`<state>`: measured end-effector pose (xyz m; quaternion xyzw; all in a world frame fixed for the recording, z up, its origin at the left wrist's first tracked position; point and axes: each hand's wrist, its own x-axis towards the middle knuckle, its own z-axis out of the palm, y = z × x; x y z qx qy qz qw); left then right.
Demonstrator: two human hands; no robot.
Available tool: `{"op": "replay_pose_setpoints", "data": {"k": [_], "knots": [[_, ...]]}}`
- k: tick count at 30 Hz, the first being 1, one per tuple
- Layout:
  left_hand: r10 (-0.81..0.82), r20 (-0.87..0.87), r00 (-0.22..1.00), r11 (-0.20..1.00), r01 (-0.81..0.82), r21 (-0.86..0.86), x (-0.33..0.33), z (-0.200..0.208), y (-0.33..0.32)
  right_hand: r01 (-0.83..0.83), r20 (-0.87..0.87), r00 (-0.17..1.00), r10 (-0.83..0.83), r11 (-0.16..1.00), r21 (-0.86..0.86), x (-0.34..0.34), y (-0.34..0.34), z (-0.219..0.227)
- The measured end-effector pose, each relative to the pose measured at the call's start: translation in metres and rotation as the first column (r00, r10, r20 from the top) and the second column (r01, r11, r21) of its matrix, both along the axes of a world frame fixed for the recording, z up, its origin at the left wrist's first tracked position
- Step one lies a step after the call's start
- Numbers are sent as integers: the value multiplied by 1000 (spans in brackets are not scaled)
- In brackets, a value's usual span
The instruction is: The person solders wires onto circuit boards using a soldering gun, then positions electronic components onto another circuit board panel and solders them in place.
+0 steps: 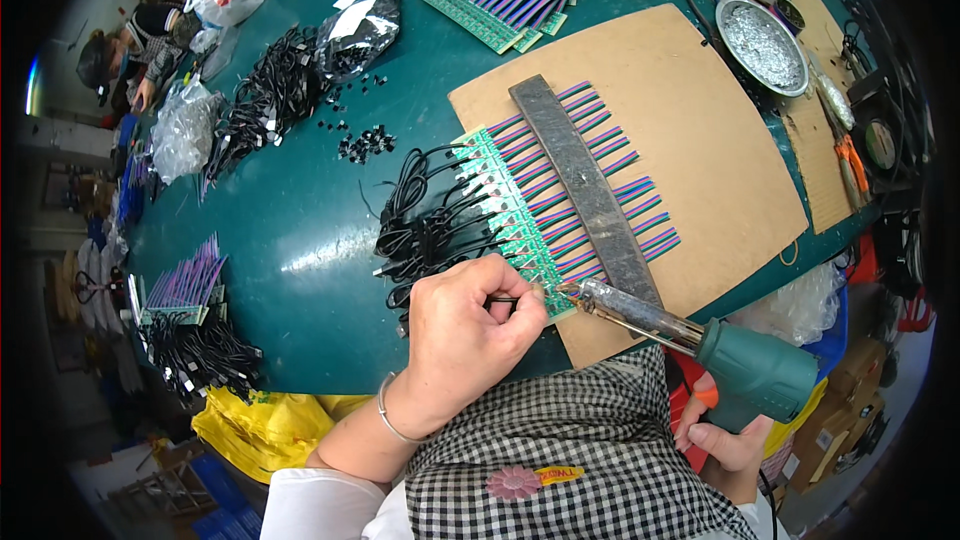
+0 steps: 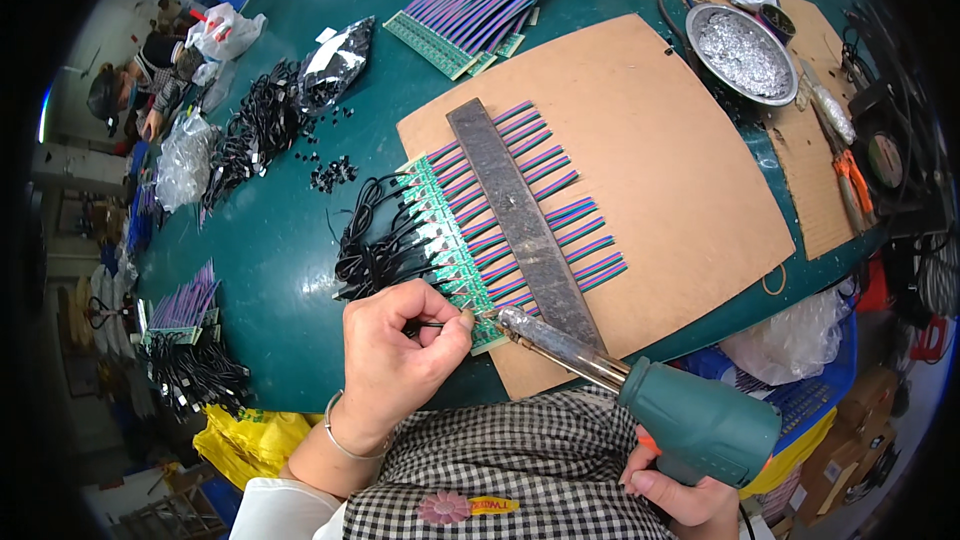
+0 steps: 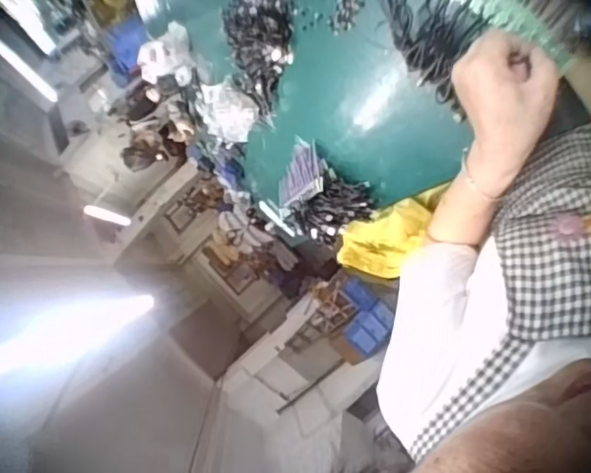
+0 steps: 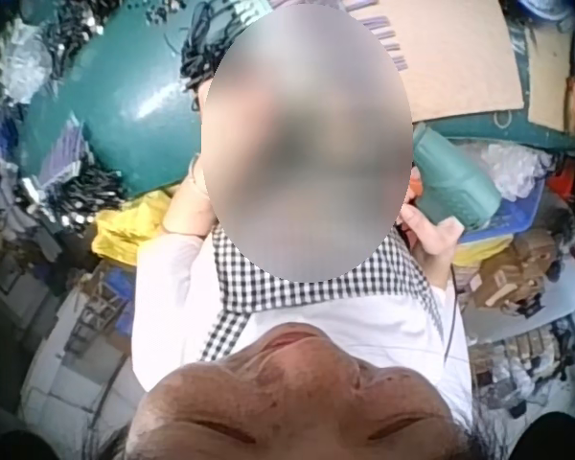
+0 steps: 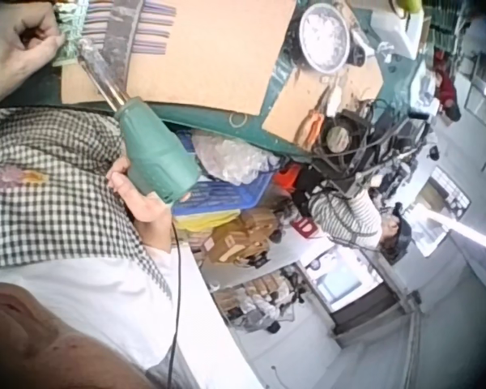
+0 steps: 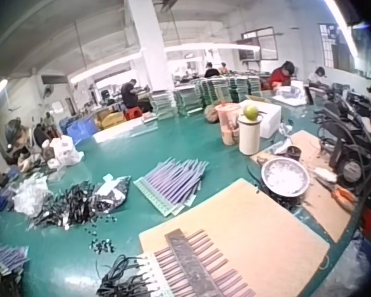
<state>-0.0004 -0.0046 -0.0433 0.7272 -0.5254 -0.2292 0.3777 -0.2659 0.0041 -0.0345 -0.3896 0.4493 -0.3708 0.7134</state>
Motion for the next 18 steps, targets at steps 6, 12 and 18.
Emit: {"op": "replay_pose_setpoints", "data": {"k": [6,12,18], "knots": [[-11,-12,1000,1000,11,12,1,0,-2,12,-23,1000,-12,1000,5,3,2,-2],[-14,-10,1000,1000,15,15,1,2,-3,-11,-26,1000,11,1000,-21,3,0,-3],[-14,-13,1000,1000,14,0,1,2,-3,-28,-47,999,28,1000,0,3,1,-6]]}}
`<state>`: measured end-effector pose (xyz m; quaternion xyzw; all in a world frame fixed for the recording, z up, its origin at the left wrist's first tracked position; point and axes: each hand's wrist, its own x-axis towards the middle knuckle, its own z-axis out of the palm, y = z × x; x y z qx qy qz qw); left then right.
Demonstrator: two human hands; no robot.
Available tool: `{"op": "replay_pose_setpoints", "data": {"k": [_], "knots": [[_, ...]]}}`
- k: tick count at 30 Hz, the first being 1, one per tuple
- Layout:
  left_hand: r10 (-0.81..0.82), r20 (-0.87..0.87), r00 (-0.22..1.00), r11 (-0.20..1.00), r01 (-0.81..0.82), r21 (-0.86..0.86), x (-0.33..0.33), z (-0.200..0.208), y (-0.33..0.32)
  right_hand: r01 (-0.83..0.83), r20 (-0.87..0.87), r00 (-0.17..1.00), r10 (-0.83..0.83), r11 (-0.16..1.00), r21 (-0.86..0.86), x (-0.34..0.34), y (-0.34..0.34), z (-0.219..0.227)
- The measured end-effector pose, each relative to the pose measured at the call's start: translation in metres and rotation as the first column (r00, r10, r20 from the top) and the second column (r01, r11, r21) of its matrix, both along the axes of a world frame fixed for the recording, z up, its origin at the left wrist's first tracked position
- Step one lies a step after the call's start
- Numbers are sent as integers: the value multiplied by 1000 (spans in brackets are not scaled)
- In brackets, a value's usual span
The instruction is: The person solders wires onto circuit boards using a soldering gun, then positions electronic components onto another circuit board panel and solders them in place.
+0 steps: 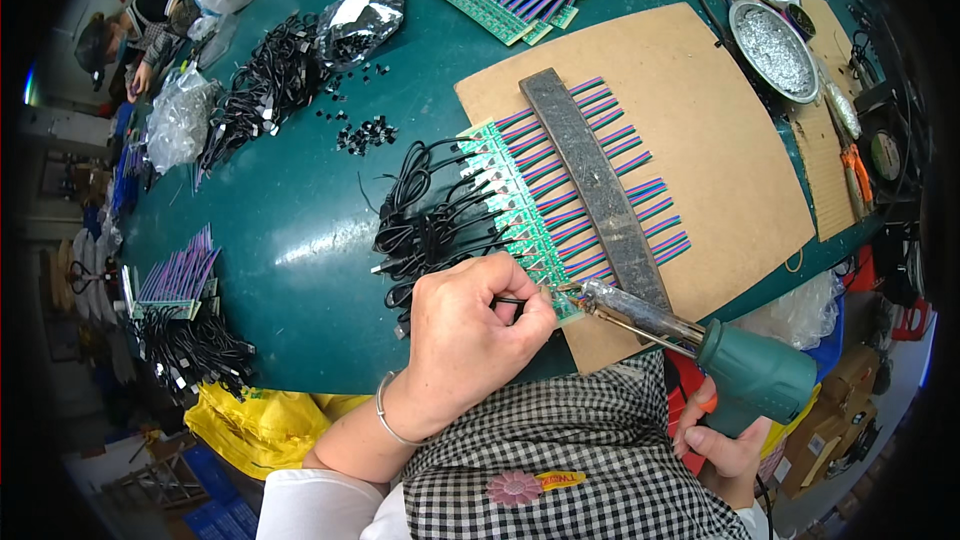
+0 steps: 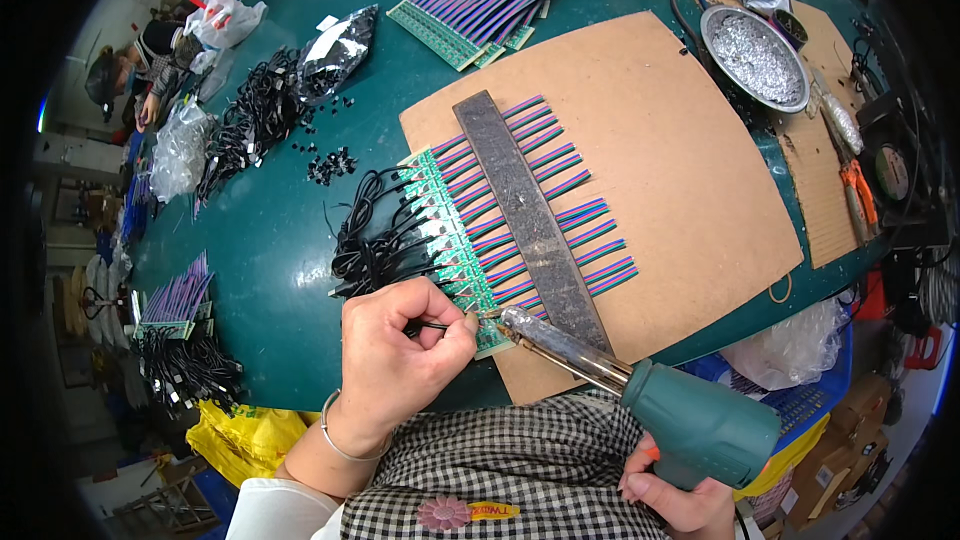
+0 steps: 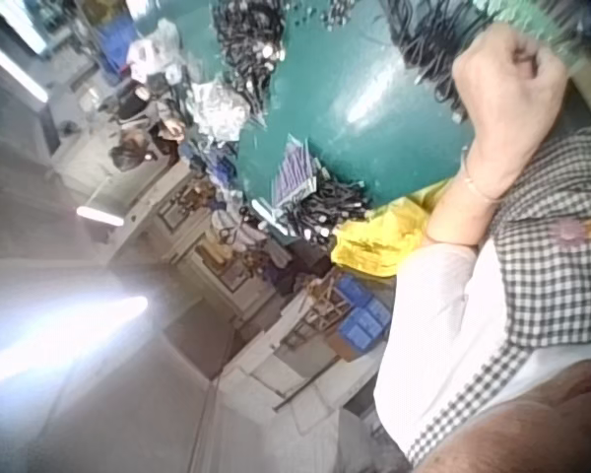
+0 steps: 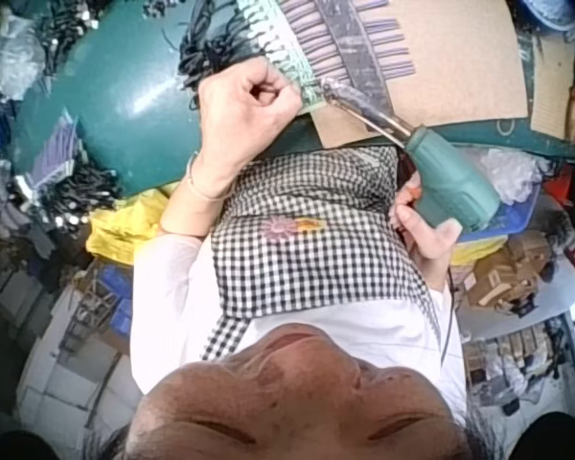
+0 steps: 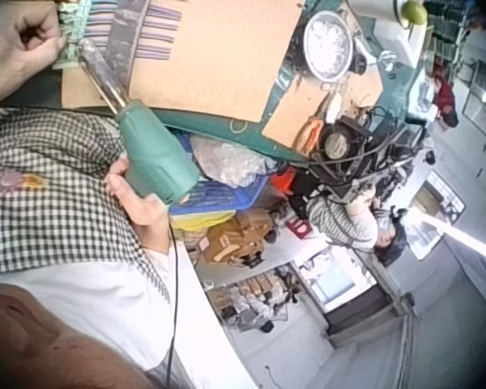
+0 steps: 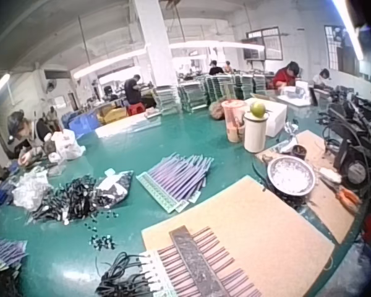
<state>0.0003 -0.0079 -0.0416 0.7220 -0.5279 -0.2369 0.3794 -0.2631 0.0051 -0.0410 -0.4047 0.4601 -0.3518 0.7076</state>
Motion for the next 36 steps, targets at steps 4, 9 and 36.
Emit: {"op": "replay_pose_setpoints", "data": {"k": [4,9,36], "knots": [[-3,-9,1000,1000,3,7,0,0,0,-21,43,999,22,1000,-23,-5,0,-4],[1,4,1000,1000,-1,6,0,-1,1,39,215,976,-28,998,-48,-6,-9,-1],[-94,-4,996,994,94,56,4,2,5,110,-37,993,-108,993,40,-3,7,18]]}}
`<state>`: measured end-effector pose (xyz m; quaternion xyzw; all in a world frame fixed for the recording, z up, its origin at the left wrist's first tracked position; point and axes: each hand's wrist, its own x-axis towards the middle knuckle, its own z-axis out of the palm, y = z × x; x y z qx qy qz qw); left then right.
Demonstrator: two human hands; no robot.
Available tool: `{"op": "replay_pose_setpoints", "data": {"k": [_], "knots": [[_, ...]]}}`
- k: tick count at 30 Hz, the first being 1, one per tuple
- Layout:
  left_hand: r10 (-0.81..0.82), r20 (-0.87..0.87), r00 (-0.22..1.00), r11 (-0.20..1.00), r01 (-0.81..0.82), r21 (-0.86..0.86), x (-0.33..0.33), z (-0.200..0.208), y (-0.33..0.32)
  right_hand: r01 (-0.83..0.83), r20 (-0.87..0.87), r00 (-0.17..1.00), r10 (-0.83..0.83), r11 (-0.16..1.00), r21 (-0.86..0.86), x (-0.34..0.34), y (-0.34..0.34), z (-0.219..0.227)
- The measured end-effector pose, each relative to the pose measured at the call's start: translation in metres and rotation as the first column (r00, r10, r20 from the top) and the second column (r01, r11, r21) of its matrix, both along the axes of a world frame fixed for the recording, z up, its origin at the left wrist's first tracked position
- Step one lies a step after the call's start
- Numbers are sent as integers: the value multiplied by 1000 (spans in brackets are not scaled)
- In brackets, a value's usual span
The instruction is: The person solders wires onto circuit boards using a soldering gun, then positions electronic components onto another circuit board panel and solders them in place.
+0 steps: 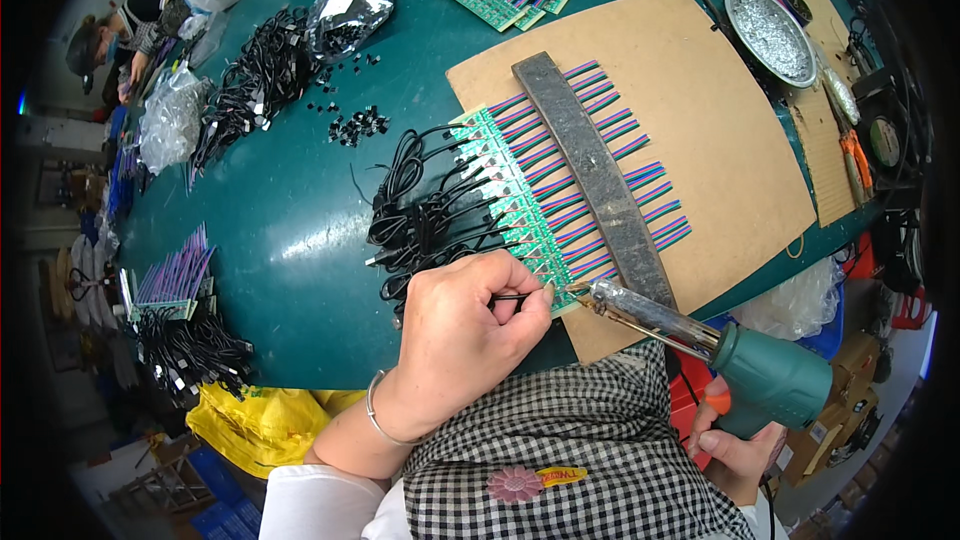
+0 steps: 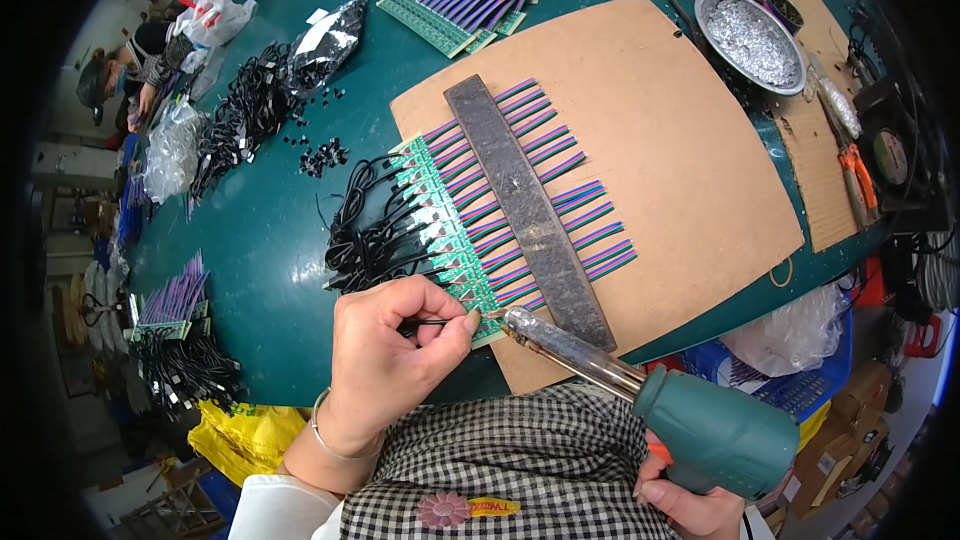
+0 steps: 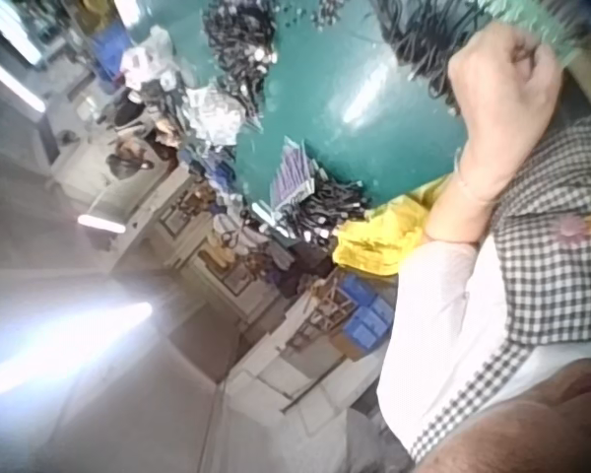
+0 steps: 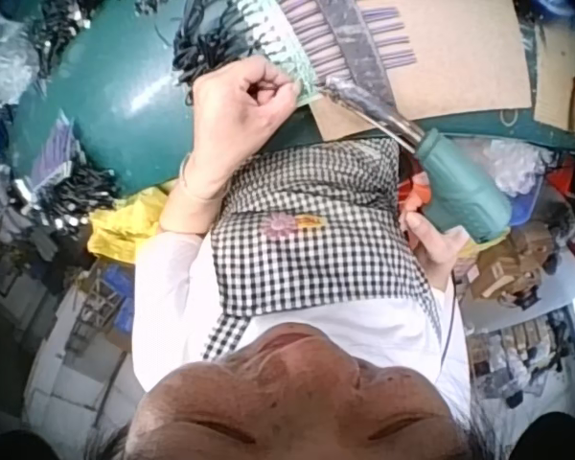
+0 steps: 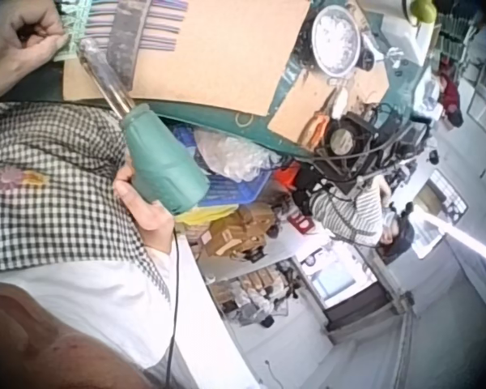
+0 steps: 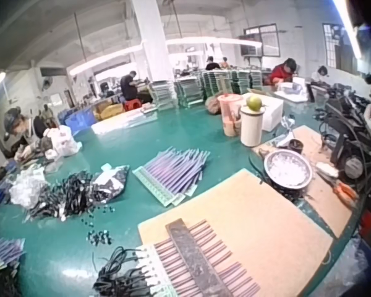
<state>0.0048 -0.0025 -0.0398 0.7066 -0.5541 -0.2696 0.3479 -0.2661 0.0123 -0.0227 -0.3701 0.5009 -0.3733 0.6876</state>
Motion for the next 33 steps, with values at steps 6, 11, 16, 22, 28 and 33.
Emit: {"op": "replay_pose_setpoints", "data": {"k": [6,11,16,22,28,33], "knots": [[16,-4,1000,998,-16,-57,-2,-2,1,-25,5,1000,25,999,-48,4,-3,-6],[23,-17,1000,999,-23,-44,-3,-3,-1,-57,-20,998,56,995,-83,0,0,-12],[22,-14,1000,998,-23,-56,-2,-1,-1,0,79,997,9,995,-103,-1,-6,-12],[24,-13,1000,999,-25,-25,-3,-2,-2,107,107,990,-96,989,-103,3,-5,-12],[30,-25,999,999,-31,-30,-4,-2,-2,2,115,993,2,999,-36,-2,-4,-11],[29,-41,999,1000,-30,-7,-3,-2,0,-37,27,999,39,997,-73,-2,2,-18]]}}
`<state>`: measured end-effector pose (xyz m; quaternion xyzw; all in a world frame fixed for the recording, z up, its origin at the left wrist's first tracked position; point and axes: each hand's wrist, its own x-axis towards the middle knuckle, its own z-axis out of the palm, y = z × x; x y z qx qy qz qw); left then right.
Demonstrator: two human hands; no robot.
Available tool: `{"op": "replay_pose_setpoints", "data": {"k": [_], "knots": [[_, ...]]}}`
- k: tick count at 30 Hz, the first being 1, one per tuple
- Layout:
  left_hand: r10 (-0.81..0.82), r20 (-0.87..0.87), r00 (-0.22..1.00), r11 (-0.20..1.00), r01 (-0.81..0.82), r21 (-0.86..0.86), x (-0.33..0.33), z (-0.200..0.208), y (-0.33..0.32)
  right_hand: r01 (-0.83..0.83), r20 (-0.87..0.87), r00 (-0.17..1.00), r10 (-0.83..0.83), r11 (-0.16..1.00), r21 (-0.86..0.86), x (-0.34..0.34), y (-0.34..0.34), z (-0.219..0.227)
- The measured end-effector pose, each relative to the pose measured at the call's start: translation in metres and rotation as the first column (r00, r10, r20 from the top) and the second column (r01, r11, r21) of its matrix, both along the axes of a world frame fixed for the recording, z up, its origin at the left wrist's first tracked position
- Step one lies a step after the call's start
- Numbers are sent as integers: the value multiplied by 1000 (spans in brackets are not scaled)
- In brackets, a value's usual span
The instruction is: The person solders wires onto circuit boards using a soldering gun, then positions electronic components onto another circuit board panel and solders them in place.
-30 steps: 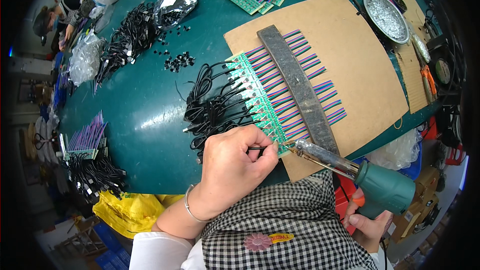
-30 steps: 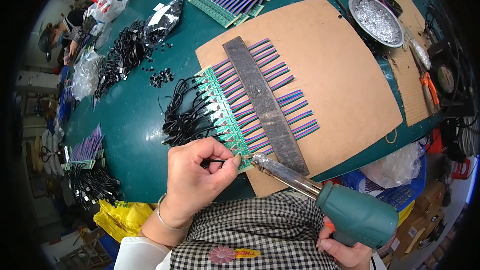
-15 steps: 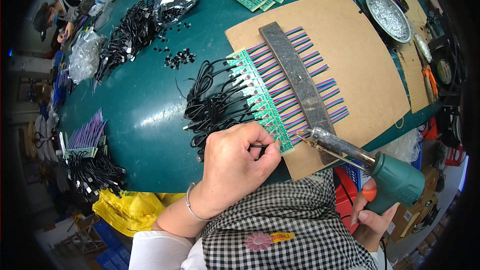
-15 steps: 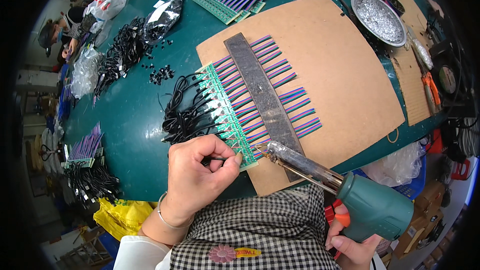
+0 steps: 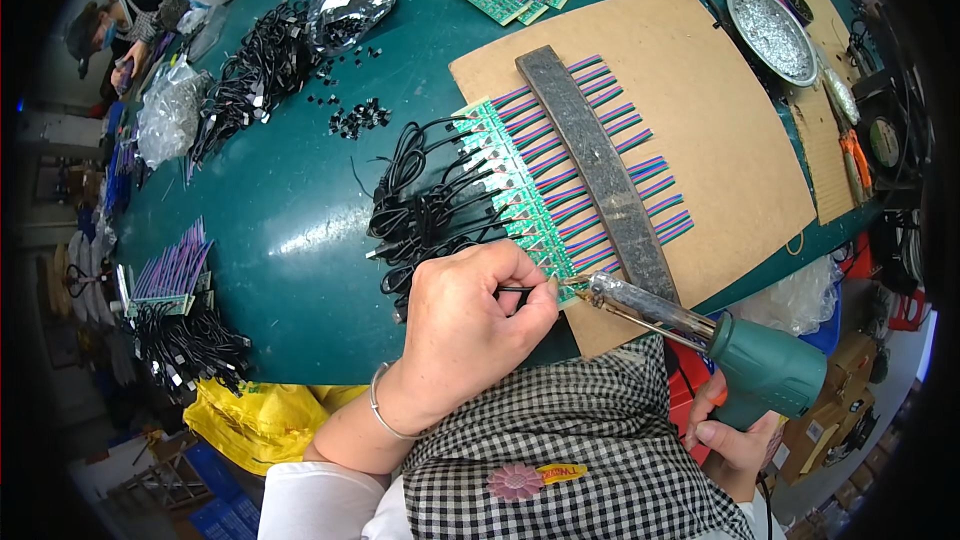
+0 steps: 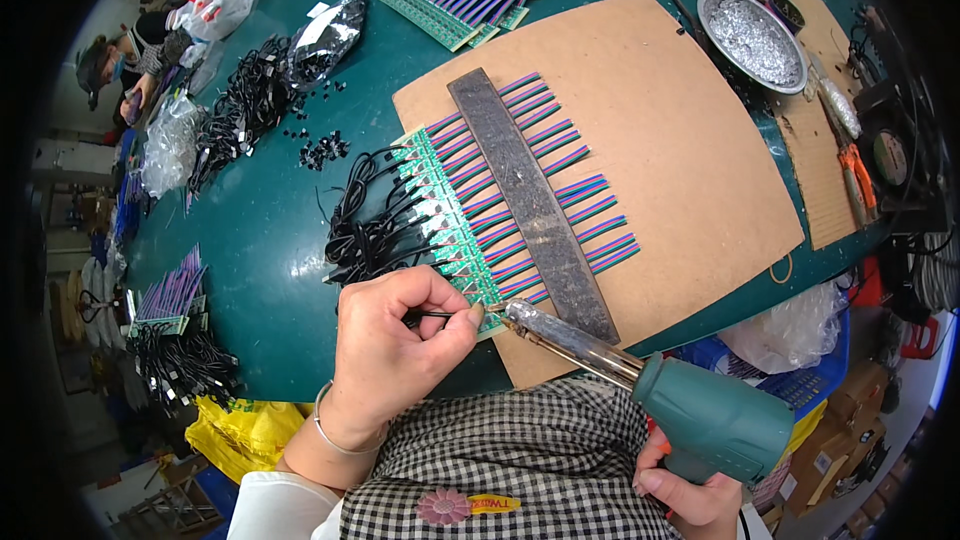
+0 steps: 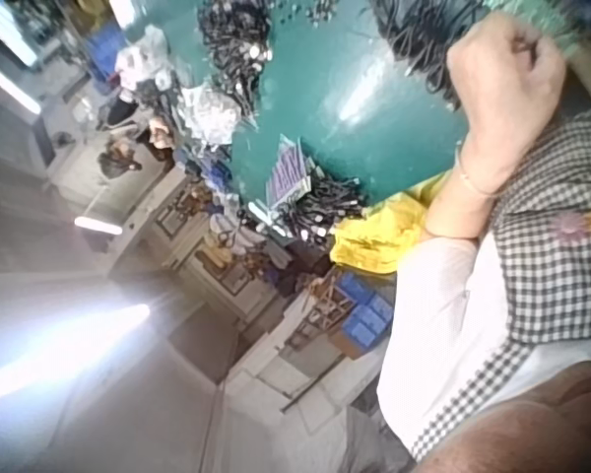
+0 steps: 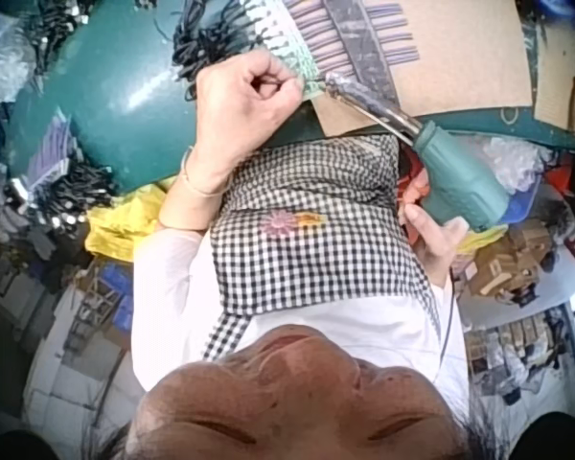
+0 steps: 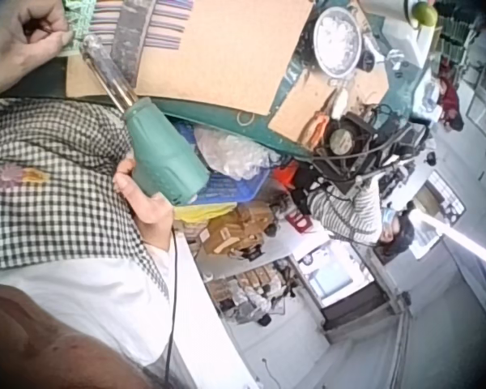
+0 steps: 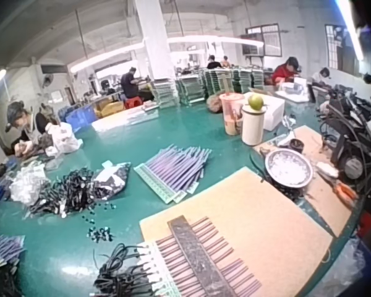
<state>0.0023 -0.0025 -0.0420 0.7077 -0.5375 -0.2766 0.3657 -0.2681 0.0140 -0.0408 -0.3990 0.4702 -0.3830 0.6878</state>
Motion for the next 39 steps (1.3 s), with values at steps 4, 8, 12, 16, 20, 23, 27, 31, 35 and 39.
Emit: {"op": "replay_pose_setpoints", "data": {"k": [4,8,12,16,20,23,27,31,35,39], "knots": [[-12,-5,1000,999,12,30,1,3,-1,87,83,993,-83,995,-45,7,-6,2],[-7,-15,1000,999,7,37,2,0,-1,106,91,991,-101,993,-46,1,-11,1],[0,-20,1000,999,1,47,2,0,-3,7,170,985,-5,1000,-9,-5,-13,5],[-2,-5,1000,1000,2,21,-2,6,-7,6,236,971,23,992,-124,-10,-25,5],[3,-11,1000,1000,-3,7,1,5,-2,230,298,944,-143,932,-280,-6,-53,10],[6,-35,999,1000,-5,16,-1,7,0,290,417,902,-114,874,-389,-9,-82,20],[15,5,1000,999,-15,40,-5,9,4,458,535,813,-230,819,-344,-4,-128,25],[-58,110,992,998,60,-9,-2,22,19,410,-44,869,-494,766,-495,5,-161,25],[-30,261,965,995,53,-84,4,40,34,464,33,870,-493,793,-396,6,-144,31],[-40,276,960,986,82,-146,27,30,45,394,97,912,-398,787,-475,2,-115,33]]}}
